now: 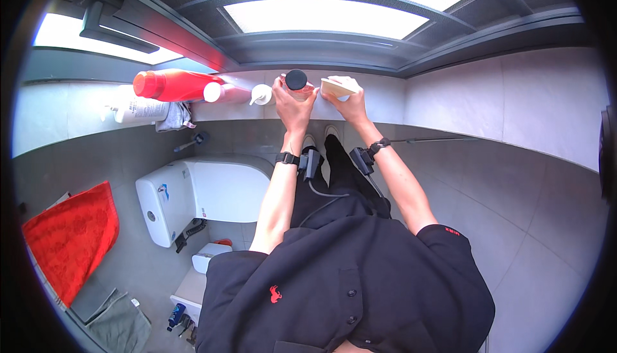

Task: The person is seen scrubbing the inside of a toilet bowl with a brush.

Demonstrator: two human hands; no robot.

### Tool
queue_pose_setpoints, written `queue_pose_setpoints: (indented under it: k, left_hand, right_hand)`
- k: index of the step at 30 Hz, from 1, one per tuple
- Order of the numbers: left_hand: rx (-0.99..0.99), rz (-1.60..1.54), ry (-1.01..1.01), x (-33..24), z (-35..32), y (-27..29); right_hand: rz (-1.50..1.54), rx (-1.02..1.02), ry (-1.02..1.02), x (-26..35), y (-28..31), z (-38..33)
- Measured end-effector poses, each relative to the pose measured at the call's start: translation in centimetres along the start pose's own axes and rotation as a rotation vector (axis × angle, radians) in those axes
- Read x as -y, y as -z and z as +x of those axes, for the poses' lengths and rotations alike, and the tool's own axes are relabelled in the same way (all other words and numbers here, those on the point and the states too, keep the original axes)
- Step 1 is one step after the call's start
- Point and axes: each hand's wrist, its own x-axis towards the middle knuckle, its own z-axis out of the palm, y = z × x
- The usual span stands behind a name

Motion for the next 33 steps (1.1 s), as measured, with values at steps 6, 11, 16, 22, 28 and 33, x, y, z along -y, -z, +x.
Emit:
queue_pose_setpoints:
  k: [6,11,16,22,28,33]
  left_hand:
    - [0.037,-0.106,0.111,-0.1,-1.0,-0.3]
    - [0.012,0.11,-0.03,-0.4,-2.0,-0.2]
    - [-0.011,0.143,0.071,-0.2,-6.0,0.3]
    - [-0.176,0.141,0.13,1.4,-14.1,3.1]
    - [-0.49,0.277,0.37,2.3,-26.3,11.7]
    - [-0.943,0.439,0.553,3.1,-42.0,16.9]
  right_hand:
    - [-0.124,-0.009,-0.044,-1.8,0.6,-2.5]
    - [-0.091,0.058,-0.25,-2.4,2.7,-6.1]
    - [-0.046,0.185,-0.241,-2.4,4.2,-10.1]
    - [0.028,0.566,-0.133,-2.8,5.1,-11.3]
    - [0.173,0.721,0.226,2.1,1.7,-12.0]
    - [0.275,0.985,0.436,6.3,-3.4,-17.4]
